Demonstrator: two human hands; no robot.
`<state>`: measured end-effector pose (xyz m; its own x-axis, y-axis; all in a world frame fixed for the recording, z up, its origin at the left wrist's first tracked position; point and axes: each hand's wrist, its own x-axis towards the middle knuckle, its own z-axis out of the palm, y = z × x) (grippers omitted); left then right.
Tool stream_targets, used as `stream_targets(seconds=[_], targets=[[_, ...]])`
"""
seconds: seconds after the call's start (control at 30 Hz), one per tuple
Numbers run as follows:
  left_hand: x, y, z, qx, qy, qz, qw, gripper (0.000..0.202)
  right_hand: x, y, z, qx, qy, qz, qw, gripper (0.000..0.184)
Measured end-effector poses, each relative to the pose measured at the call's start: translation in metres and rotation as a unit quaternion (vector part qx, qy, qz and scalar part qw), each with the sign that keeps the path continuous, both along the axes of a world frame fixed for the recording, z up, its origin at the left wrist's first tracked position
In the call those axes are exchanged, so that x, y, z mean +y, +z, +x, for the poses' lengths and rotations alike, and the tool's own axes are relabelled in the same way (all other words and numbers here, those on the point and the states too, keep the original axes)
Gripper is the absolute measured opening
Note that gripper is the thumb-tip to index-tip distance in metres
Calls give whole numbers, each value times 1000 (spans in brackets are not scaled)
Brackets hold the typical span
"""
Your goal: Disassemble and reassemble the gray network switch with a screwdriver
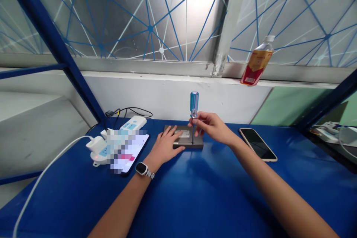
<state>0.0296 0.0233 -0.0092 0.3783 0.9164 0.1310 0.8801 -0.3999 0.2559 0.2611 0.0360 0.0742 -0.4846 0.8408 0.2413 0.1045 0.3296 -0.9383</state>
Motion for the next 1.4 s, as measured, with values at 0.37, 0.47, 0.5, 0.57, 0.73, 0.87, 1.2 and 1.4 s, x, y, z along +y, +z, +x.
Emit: stream_targets(seconds=[0.37,0.47,0.5,0.57,0.73,0.87,1.2,1.4], targets=[[0,0,-1,-12,7,-19,1000,65,1,-3,1,15,-56,-12,998,39],[0,1,0,-13,13,-20,1000,63,1,1,6,17,-33,-7,999,44],[0,1,0,-13,14,-19,1000,63,2,2,7,20,-25,-8,999,42],[-1,1,1,-13,19,-15,1000,62,4,3,10,28,-19,-7,999,38],[-2,-1,7,-11,34,-10,999,59,8,1,9,51,-44,-11,998,35],[-5,-12,12,-11,60,6,998,58,5,-3,4,62,-63,-45,995,35],[-10,-3,19,-5,54,10,998,55,-2,6,-4,82,-104,-20,991,37],[-1,-1,9,20,46,-2,999,81,-3,5,-2,55,-125,47,990,43]])
